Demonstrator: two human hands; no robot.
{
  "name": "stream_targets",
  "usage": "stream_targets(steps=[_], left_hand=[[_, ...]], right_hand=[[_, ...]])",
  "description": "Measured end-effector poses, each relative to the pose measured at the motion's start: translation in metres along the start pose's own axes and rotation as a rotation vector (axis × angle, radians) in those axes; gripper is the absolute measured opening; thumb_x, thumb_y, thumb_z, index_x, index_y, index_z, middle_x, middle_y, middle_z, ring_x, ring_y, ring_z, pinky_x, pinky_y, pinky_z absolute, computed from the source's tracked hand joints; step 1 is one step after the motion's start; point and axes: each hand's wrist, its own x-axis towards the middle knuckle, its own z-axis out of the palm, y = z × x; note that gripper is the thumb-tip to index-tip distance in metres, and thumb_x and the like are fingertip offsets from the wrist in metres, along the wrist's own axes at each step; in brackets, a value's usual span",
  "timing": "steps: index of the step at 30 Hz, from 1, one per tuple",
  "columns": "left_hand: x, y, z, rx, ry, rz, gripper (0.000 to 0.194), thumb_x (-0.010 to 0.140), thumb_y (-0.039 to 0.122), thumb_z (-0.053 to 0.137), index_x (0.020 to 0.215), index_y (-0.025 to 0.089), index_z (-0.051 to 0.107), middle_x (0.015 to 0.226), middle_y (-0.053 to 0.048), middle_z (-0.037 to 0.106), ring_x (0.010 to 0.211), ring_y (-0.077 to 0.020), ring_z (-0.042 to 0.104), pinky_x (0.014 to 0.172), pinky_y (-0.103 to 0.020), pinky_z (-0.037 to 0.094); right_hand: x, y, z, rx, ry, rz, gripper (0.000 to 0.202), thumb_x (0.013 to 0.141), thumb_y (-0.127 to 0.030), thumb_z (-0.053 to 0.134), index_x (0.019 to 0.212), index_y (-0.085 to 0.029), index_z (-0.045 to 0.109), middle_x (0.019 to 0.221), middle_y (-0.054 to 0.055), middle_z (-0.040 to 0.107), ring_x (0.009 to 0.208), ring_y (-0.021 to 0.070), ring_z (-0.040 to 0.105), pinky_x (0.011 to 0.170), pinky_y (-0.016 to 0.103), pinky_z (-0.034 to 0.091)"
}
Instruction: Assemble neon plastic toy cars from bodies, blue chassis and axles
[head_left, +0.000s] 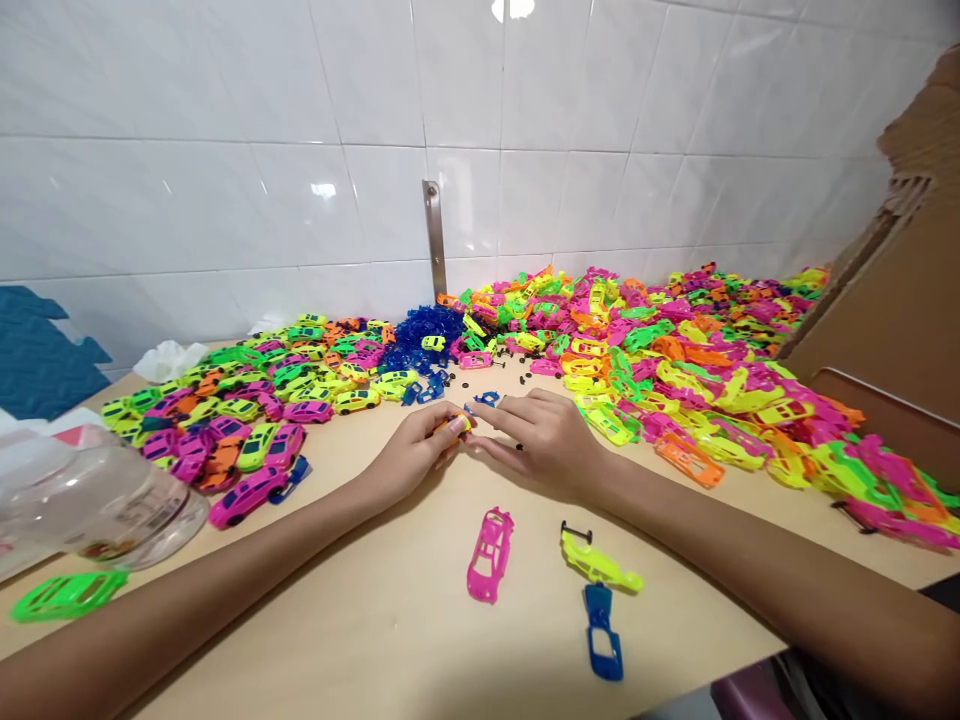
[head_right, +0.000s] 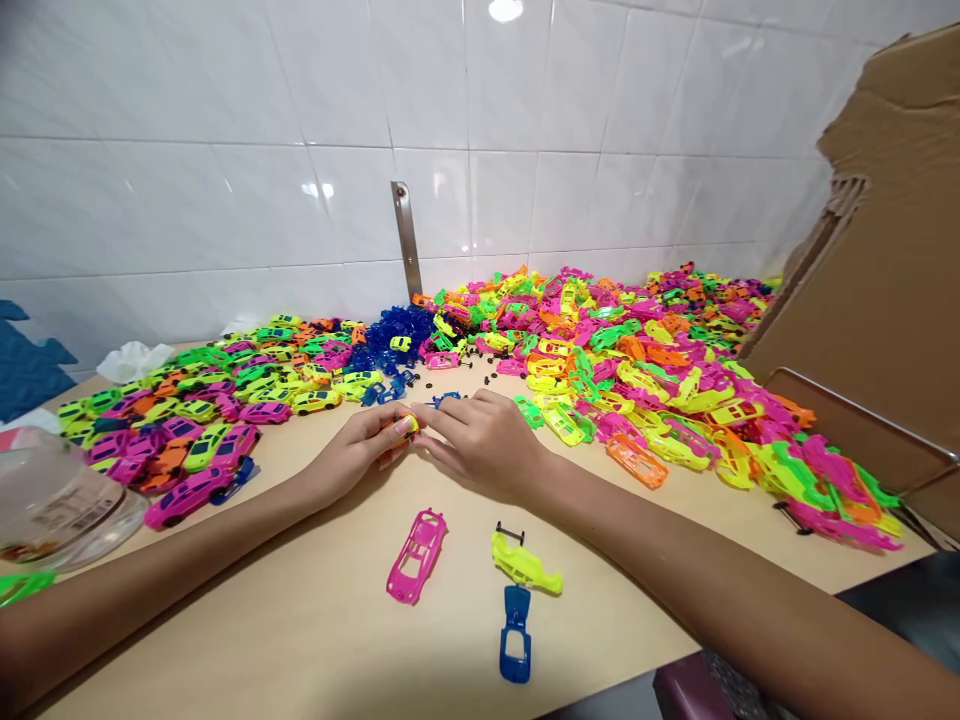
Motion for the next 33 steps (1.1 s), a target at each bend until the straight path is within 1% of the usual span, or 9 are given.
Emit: stream_targets(steps=[2, 6, 11, 17, 22, 27, 29, 33], left_hand=[[0.001, -0.001, -0.001, -0.027, 0.007, 0.003, 0.031, 0.096, 0.046, 0.056, 0.087, 0.016, 0.057, 0.06, 0.004, 0.046, 0.053, -0.0105, 0.038, 0.052, -0.026, 0.027], [0.0, -0.001, -0.003, -0.004, 0.022, 0.024, 0.034, 0.095, 0.049, 0.057, 0.087, 0.016, 0.058, 0.059, 0.003, 0.048, 0.052, -0.0112, 0.042, 0.053, -0.026, 0.032], [-0.002, 0.001, -0.002, 0.035, 0.05, 0.025, 0.031, 0.096, 0.046, 0.055, 0.088, 0.016, 0.056, 0.069, 0.0, 0.056, 0.055, -0.0113, 0.046, 0.054, -0.026, 0.037], [-0.004, 0.006, -0.002, 0.069, 0.041, 0.035, 0.029, 0.097, 0.042, 0.054, 0.085, 0.016, 0.056, 0.065, 0.002, 0.053, 0.054, -0.0105, 0.043, 0.053, -0.025, 0.034], [-0.006, 0.008, 0.0, 0.057, 0.029, 0.035, 0.028, 0.097, 0.04, 0.056, 0.086, 0.015, 0.058, 0.066, 0.001, 0.055, 0.054, -0.0094, 0.041, 0.053, -0.024, 0.031], [-0.005, 0.009, 0.0, 0.051, 0.025, 0.038, 0.029, 0.097, 0.04, 0.057, 0.084, 0.014, 0.059, 0.065, 0.001, 0.055, 0.055, -0.0087, 0.041, 0.053, -0.024, 0.03], [-0.004, 0.006, -0.001, 0.015, 0.015, 0.031, 0.029, 0.097, 0.041, 0.059, 0.085, 0.014, 0.06, 0.066, 0.001, 0.055, 0.055, -0.0087, 0.041, 0.053, -0.024, 0.03], [-0.001, 0.002, -0.004, -0.199, -0.034, -0.031, 0.029, 0.096, 0.043, 0.059, 0.094, 0.014, 0.062, 0.071, -0.001, 0.057, 0.055, -0.0092, 0.043, 0.052, -0.024, 0.034]], right_hand=[[-0.001, 0.0, 0.0, 0.007, -0.013, 0.002, 0.033, 0.099, -0.037, 0.061, 0.126, -0.017, 0.064, 0.094, 0.007, 0.074, 0.074, 0.0172, 0.064, 0.069, 0.032, 0.038], [-0.001, 0.0, 0.0, 0.021, -0.051, 0.008, 0.032, 0.101, -0.037, 0.058, 0.125, -0.018, 0.065, 0.09, 0.006, 0.073, 0.074, 0.017, 0.063, 0.069, 0.032, 0.037], [-0.001, 0.001, -0.001, 0.022, -0.044, 0.021, 0.03, 0.1, -0.035, 0.059, 0.122, -0.017, 0.068, 0.094, 0.006, 0.074, 0.073, 0.0168, 0.063, 0.069, 0.033, 0.037], [0.0, 0.002, -0.001, 0.023, -0.053, 0.036, 0.029, 0.1, -0.034, 0.058, 0.119, -0.016, 0.07, 0.092, 0.006, 0.074, 0.072, 0.0168, 0.063, 0.07, 0.033, 0.037], [0.0, 0.004, 0.0, 0.034, -0.042, 0.031, 0.027, 0.1, -0.032, 0.058, 0.118, -0.017, 0.07, 0.092, 0.005, 0.074, 0.072, 0.0164, 0.063, 0.069, 0.032, 0.037], [0.001, 0.004, -0.001, 0.033, -0.044, 0.027, 0.027, 0.1, -0.031, 0.057, 0.118, -0.017, 0.07, 0.09, 0.005, 0.074, 0.071, 0.016, 0.063, 0.068, 0.032, 0.036], [0.001, 0.004, -0.001, 0.037, -0.042, 0.03, 0.026, 0.1, -0.031, 0.056, 0.118, -0.017, 0.07, 0.09, 0.004, 0.074, 0.071, 0.0158, 0.063, 0.068, 0.032, 0.036], [0.001, 0.003, -0.002, 0.045, -0.045, 0.037, 0.028, 0.101, -0.031, 0.055, 0.12, -0.018, 0.07, 0.088, 0.004, 0.073, 0.07, 0.0153, 0.062, 0.067, 0.032, 0.035]])
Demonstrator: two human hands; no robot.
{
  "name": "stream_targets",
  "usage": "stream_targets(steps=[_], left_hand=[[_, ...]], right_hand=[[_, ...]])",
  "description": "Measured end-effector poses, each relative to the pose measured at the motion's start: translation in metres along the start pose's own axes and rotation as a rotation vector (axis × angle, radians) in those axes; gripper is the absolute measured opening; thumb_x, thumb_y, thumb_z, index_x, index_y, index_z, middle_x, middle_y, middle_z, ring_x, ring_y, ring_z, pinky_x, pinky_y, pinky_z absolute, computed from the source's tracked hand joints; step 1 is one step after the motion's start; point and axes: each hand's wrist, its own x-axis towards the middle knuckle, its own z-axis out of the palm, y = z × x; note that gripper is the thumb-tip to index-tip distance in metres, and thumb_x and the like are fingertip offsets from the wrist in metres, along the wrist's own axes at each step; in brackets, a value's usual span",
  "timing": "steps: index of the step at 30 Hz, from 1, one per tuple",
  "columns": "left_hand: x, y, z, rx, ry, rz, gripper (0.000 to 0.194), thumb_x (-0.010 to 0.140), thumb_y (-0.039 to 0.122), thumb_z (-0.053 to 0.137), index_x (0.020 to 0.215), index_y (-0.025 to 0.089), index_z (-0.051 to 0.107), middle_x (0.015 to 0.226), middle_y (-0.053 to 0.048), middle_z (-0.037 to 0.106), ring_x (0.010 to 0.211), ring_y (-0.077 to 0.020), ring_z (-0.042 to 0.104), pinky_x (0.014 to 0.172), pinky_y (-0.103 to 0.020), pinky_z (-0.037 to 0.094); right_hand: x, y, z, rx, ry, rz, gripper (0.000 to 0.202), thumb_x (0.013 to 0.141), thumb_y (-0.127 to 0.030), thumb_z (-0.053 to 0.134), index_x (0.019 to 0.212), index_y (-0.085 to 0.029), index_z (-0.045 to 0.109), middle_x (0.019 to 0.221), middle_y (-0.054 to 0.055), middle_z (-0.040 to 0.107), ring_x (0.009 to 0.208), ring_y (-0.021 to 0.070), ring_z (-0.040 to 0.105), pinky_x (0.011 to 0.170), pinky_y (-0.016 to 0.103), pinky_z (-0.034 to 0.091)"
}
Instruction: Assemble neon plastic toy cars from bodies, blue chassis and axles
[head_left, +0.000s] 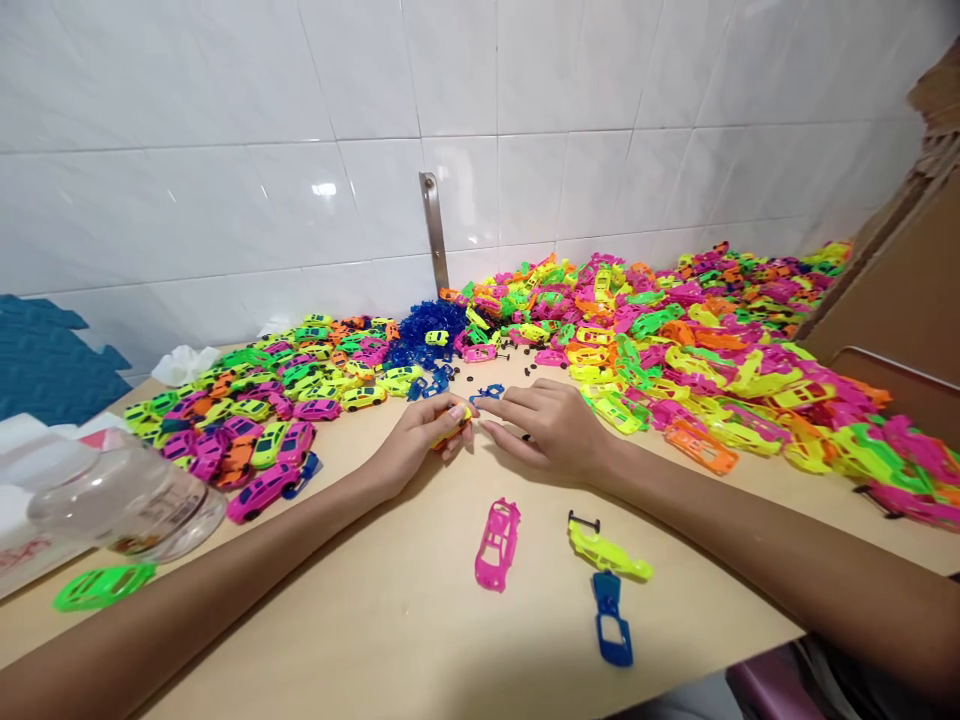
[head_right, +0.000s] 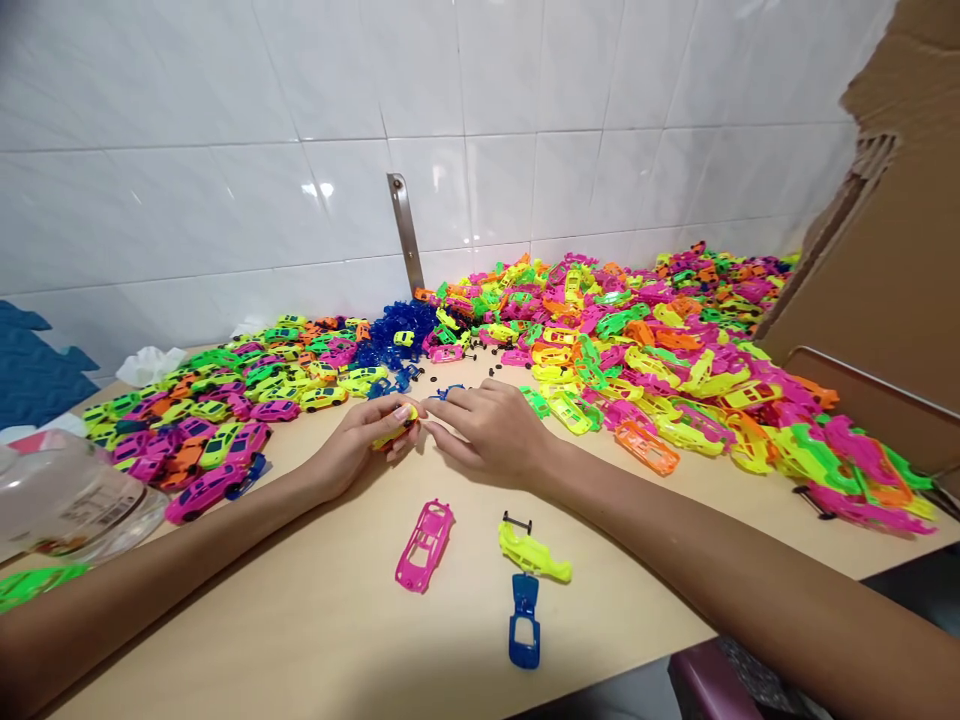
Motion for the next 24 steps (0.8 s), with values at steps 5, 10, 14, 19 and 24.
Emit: stream_targets(steps=[5, 10, 14, 19, 24], left_hand=[[0.002, -0.001, 0.001, -0.12, 0.004, -0.057, 0.038, 0.1, 0.051, 0.048, 0.094, 0.015, 0.059, 0.069, 0.001, 0.051, 0.052, -0.0087, 0.043, 0.052, -0.023, 0.036], [0.001, -0.001, 0.003, -0.07, 0.003, -0.062, 0.039, 0.1, 0.053, 0.048, 0.093, 0.016, 0.058, 0.071, 0.0, 0.053, 0.054, -0.0089, 0.042, 0.054, -0.023, 0.036], [0.001, 0.001, 0.003, 0.092, -0.039, -0.027, 0.032, 0.097, 0.049, 0.057, 0.097, 0.018, 0.062, 0.076, 0.001, 0.053, 0.061, -0.0104, 0.042, 0.056, -0.022, 0.034], [-0.002, 0.008, 0.004, 0.285, -0.14, 0.078, 0.028, 0.097, 0.044, 0.059, 0.101, 0.018, 0.067, 0.096, -0.004, 0.063, 0.089, -0.0179, 0.055, 0.081, -0.027, 0.044], [-0.003, 0.009, 0.004, 0.234, -0.142, 0.023, 0.034, 0.092, 0.04, 0.065, 0.12, 0.021, 0.066, 0.101, -0.004, 0.064, 0.082, -0.0167, 0.054, 0.074, -0.026, 0.043]], right_hand=[[-0.001, -0.001, 0.0, 0.031, -0.04, 0.025, 0.034, 0.102, -0.032, 0.053, 0.131, -0.018, 0.064, 0.089, 0.005, 0.074, 0.073, 0.0163, 0.063, 0.068, 0.032, 0.037], [0.0, -0.004, -0.002, 0.068, -0.02, 0.053, 0.039, 0.102, -0.033, 0.054, 0.137, -0.016, 0.058, 0.095, 0.006, 0.075, 0.073, 0.0167, 0.065, 0.068, 0.032, 0.04], [0.0, -0.005, -0.002, 0.074, -0.001, 0.05, 0.047, 0.102, -0.038, 0.056, 0.143, -0.015, 0.05, 0.093, 0.005, 0.075, 0.072, 0.0162, 0.064, 0.066, 0.03, 0.041], [-0.003, -0.003, 0.003, 0.067, -0.025, -0.087, 0.025, 0.103, -0.032, 0.056, 0.124, -0.021, 0.064, 0.094, 0.003, 0.073, 0.071, 0.0139, 0.063, 0.065, 0.029, 0.04], [-0.001, 0.001, 0.002, 0.048, 0.097, -0.139, 0.018, 0.099, -0.027, 0.061, 0.113, -0.017, 0.067, 0.096, 0.004, 0.075, 0.073, 0.0137, 0.065, 0.067, 0.029, 0.044]])
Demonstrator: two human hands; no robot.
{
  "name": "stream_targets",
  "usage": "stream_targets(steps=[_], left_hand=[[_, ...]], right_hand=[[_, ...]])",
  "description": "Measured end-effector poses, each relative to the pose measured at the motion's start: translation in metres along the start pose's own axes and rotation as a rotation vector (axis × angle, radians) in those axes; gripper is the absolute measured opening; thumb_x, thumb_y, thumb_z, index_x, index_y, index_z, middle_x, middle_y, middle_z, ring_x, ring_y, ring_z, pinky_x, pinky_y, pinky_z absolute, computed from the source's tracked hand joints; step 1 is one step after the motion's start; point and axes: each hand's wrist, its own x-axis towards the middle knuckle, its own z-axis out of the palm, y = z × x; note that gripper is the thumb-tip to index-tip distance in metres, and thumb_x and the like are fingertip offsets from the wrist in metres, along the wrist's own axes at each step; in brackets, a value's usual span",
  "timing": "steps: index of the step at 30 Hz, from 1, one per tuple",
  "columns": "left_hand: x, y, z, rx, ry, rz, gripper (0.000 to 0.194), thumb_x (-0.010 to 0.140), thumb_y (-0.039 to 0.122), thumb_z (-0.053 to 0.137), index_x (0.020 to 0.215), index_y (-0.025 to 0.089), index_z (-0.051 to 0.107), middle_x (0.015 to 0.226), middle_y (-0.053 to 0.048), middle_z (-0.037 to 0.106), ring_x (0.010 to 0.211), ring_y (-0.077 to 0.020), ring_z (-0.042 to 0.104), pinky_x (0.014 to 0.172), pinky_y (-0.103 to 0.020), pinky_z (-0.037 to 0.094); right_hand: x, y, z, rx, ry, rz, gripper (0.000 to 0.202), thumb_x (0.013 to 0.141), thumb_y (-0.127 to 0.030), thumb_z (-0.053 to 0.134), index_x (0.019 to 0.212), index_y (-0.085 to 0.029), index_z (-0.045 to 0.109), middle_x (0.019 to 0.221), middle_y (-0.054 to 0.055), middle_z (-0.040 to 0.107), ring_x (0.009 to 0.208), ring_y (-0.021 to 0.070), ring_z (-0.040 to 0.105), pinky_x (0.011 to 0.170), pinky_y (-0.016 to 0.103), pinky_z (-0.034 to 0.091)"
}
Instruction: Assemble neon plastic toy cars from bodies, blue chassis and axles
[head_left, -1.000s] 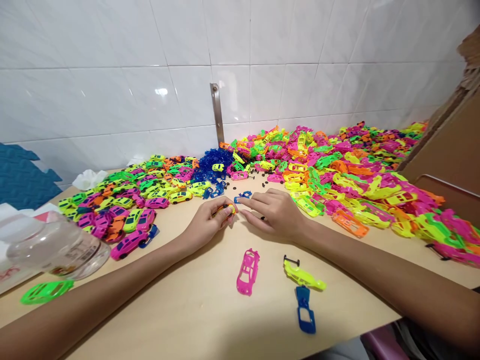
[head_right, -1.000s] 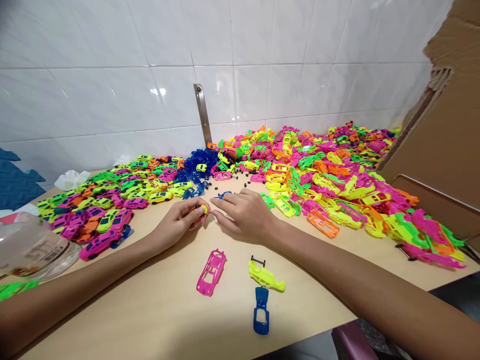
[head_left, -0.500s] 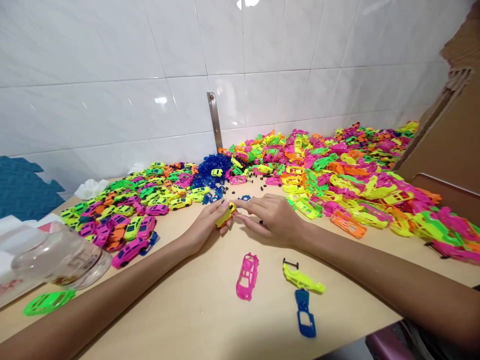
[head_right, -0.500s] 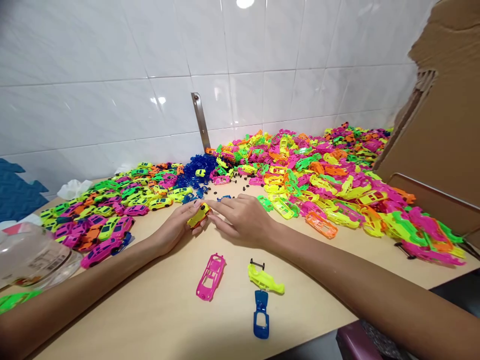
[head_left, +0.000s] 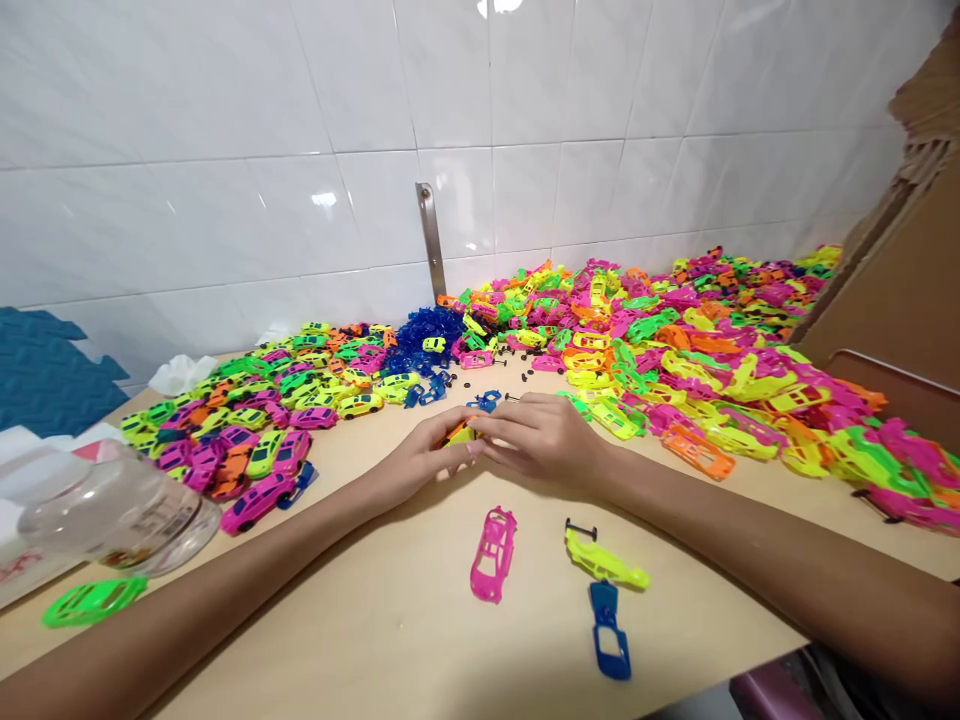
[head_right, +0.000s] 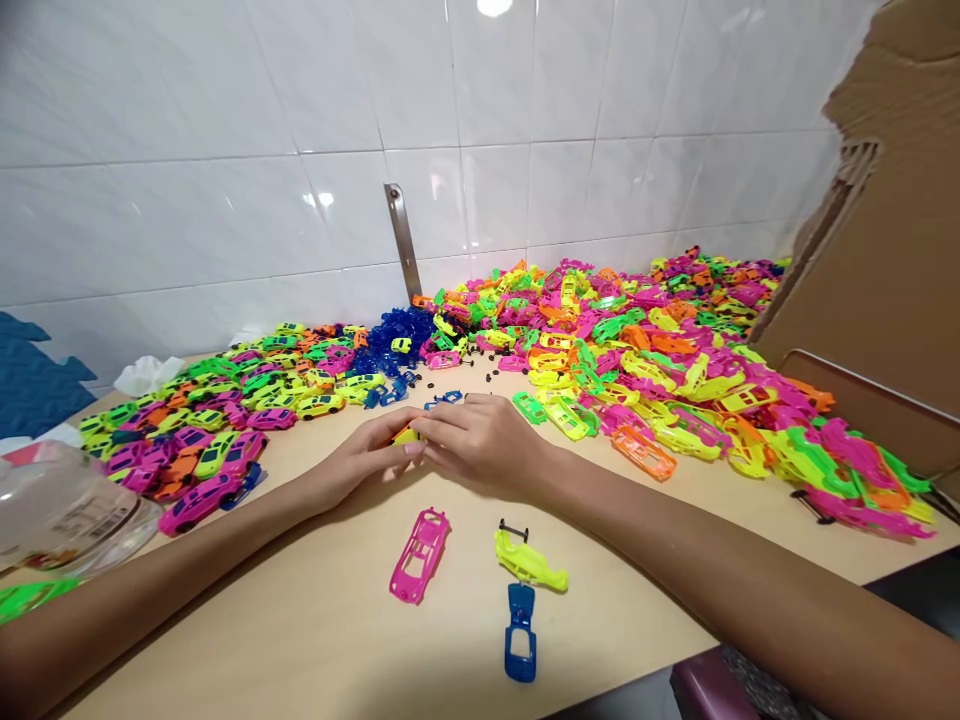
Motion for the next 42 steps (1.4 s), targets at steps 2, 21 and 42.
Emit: stream_targets(steps=[2, 21, 42], left_hand=[[0.001, -0.003, 0.0, -0.121, 0.042, -0.01, 0.036, 0.094, 0.039, 0.062, 0.125, 0.021, 0.065, 0.101, -0.005, 0.064, 0.082, -0.0163, 0.054, 0.073, -0.026, 0.043], [0.004, -0.006, 0.002, -0.201, 0.093, 0.002, 0.038, 0.087, 0.037, 0.075, 0.121, 0.021, 0.067, 0.129, -0.011, 0.065, 0.121, -0.0237, 0.059, 0.098, -0.034, 0.05], [0.003, -0.01, 0.002, -0.183, 0.145, 0.02, 0.043, 0.084, 0.035, 0.077, 0.122, 0.02, 0.065, 0.126, -0.01, 0.064, 0.107, -0.0215, 0.065, 0.094, -0.038, 0.055]], right_hand=[[0.001, 0.004, -0.003, -0.029, 0.052, -0.025, 0.02, 0.096, -0.03, 0.066, 0.109, -0.016, 0.068, 0.093, 0.005, 0.075, 0.072, 0.0145, 0.066, 0.065, 0.03, 0.045], [-0.011, 0.008, -0.002, 0.067, -0.153, 0.033, 0.032, 0.1, -0.019, 0.051, 0.131, -0.013, 0.055, 0.092, 0.006, 0.075, 0.074, 0.0148, 0.068, 0.06, 0.027, 0.046], [-0.004, 0.009, -0.009, -0.004, -0.173, -0.018, 0.022, 0.102, -0.022, 0.049, 0.117, -0.015, 0.062, 0.08, 0.003, 0.068, 0.065, 0.0131, 0.059, 0.058, 0.027, 0.039]])
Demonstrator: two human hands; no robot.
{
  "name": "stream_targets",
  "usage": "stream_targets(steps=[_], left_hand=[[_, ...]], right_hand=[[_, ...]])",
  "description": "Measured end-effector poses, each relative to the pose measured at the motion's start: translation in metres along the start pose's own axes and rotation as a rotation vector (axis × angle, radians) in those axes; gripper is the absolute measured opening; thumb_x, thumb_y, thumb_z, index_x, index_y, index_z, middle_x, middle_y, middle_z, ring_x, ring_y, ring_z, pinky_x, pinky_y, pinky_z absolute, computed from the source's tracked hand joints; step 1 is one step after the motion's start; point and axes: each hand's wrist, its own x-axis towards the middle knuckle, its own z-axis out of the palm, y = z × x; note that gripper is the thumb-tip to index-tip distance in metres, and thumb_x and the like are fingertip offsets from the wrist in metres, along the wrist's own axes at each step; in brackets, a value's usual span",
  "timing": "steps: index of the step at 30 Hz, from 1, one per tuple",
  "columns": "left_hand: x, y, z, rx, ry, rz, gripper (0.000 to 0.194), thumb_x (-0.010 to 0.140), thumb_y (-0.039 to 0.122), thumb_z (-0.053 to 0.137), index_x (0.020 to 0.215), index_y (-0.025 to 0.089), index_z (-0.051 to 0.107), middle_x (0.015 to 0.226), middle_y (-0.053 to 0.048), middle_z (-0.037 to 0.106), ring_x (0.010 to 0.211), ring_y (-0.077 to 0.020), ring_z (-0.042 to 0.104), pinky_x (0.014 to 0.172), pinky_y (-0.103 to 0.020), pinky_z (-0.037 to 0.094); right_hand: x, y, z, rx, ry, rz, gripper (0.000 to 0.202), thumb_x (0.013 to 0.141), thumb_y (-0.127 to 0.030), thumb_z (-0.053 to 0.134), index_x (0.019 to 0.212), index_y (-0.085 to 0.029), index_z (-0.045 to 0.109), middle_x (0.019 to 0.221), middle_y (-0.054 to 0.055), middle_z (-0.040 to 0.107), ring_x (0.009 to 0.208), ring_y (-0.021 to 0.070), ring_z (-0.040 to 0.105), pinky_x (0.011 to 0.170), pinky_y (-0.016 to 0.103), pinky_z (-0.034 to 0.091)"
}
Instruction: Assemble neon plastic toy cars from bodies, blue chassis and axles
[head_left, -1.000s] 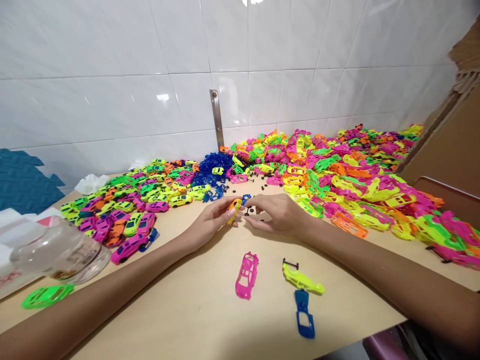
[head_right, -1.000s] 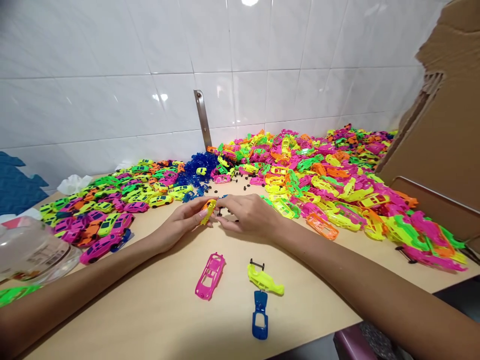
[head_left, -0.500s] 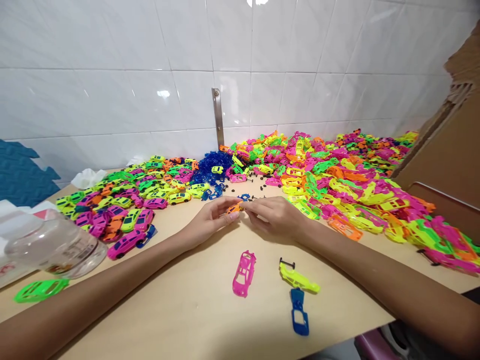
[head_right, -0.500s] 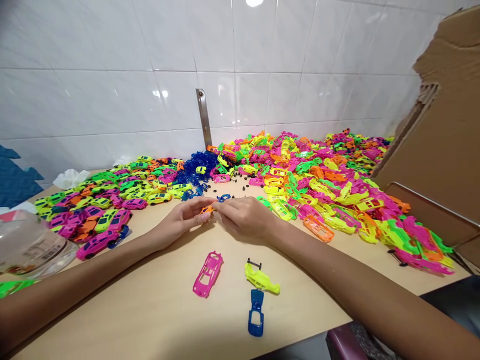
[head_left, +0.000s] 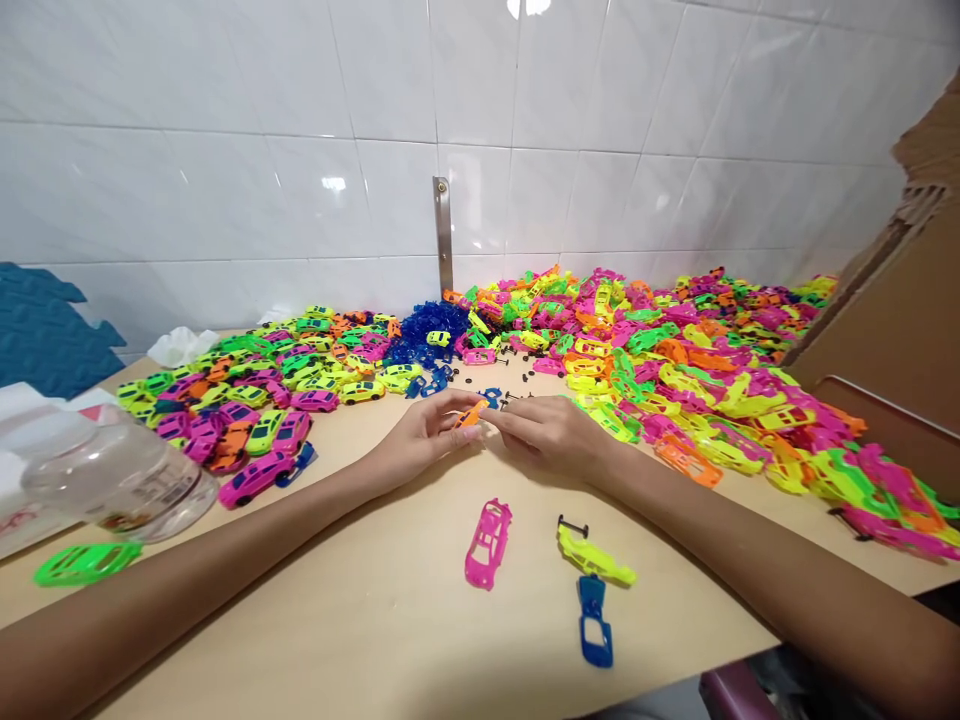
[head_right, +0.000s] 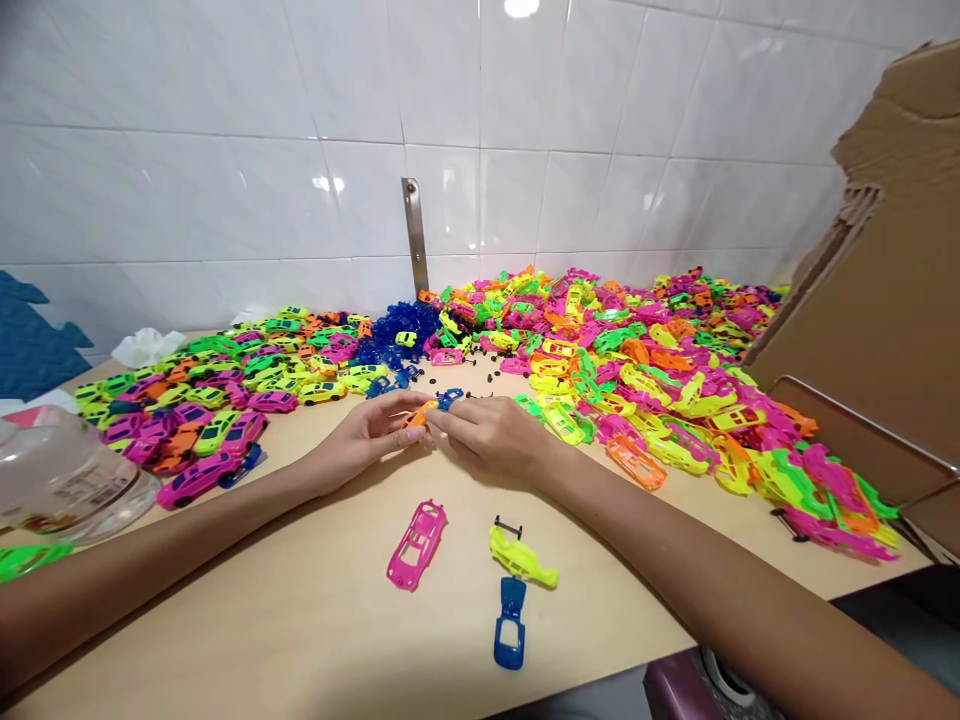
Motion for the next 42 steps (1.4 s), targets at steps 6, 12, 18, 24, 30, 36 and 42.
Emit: stream_targets(steps=[6, 12, 18, 24, 30, 36, 42], left_hand=[[-0.004, -0.003, 0.004, 0.113, -0.038, 0.083, 0.042, 0.088, 0.034, 0.074, 0.124, 0.019, 0.061, 0.125, -0.011, 0.065, 0.117, -0.0247, 0.063, 0.098, -0.039, 0.053], [-0.006, -0.001, 0.004, 0.202, -0.009, 0.121, 0.043, 0.089, 0.034, 0.073, 0.128, 0.019, 0.061, 0.128, -0.012, 0.066, 0.122, -0.0269, 0.062, 0.1, -0.041, 0.053], [-0.008, 0.0, 0.003, 0.419, 0.081, 0.177, 0.044, 0.089, 0.036, 0.072, 0.128, 0.019, 0.062, 0.129, -0.013, 0.067, 0.12, -0.0276, 0.064, 0.104, -0.044, 0.052], [-0.006, -0.001, 0.002, 0.515, 0.273, 0.223, 0.039, 0.089, 0.034, 0.071, 0.125, 0.021, 0.063, 0.126, -0.009, 0.069, 0.113, -0.0244, 0.068, 0.101, -0.04, 0.054], [-0.006, -0.002, 0.002, 0.56, 0.352, 0.229, 0.031, 0.088, 0.033, 0.071, 0.116, 0.021, 0.064, 0.119, -0.008, 0.07, 0.109, -0.024, 0.068, 0.097, -0.04, 0.055], [-0.005, 0.0, 0.001, 0.541, 0.453, 0.144, 0.027, 0.085, 0.029, 0.072, 0.11, 0.021, 0.066, 0.114, -0.006, 0.071, 0.099, -0.0221, 0.069, 0.083, -0.035, 0.058], [-0.007, 0.001, 0.003, 0.663, 0.406, 0.271, 0.035, 0.084, 0.013, 0.066, 0.117, 0.022, 0.063, 0.113, -0.005, 0.072, 0.102, -0.0205, 0.069, 0.09, -0.036, 0.056]], right_hand=[[0.006, 0.0, -0.003, -0.098, -0.018, -0.105, 0.018, 0.101, -0.018, 0.047, 0.094, -0.015, 0.064, 0.075, 0.004, 0.065, 0.065, 0.0144, 0.056, 0.059, 0.029, 0.039], [0.003, 0.002, -0.001, -0.115, -0.003, -0.141, 0.014, 0.098, -0.014, 0.051, 0.095, -0.013, 0.064, 0.075, 0.003, 0.062, 0.066, 0.0152, 0.054, 0.059, 0.029, 0.039], [0.003, 0.002, -0.001, -0.115, -0.028, -0.123, 0.017, 0.1, -0.016, 0.048, 0.098, -0.013, 0.065, 0.075, 0.004, 0.062, 0.066, 0.0152, 0.055, 0.061, 0.029, 0.038], [-0.003, 0.008, 0.006, -0.067, -0.035, -0.021, 0.026, 0.101, -0.021, 0.047, 0.121, -0.016, 0.063, 0.073, 0.001, 0.063, 0.063, 0.0136, 0.054, 0.059, 0.029, 0.032], [-0.004, 0.01, 0.008, -0.095, -0.082, -0.032, 0.027, 0.101, -0.022, 0.049, 0.123, -0.018, 0.063, 0.076, 0.001, 0.064, 0.062, 0.0138, 0.052, 0.06, 0.031, 0.029], [-0.004, 0.008, 0.006, -0.111, -0.133, 0.041, 0.021, 0.1, -0.025, 0.051, 0.105, -0.018, 0.07, 0.08, 0.003, 0.066, 0.065, 0.0138, 0.053, 0.062, 0.032, 0.028], [-0.003, 0.007, 0.006, -0.054, -0.207, 0.239, 0.024, 0.099, -0.024, 0.049, 0.109, -0.02, 0.071, 0.084, 0.003, 0.067, 0.07, 0.0149, 0.058, 0.06, 0.032, 0.027]])
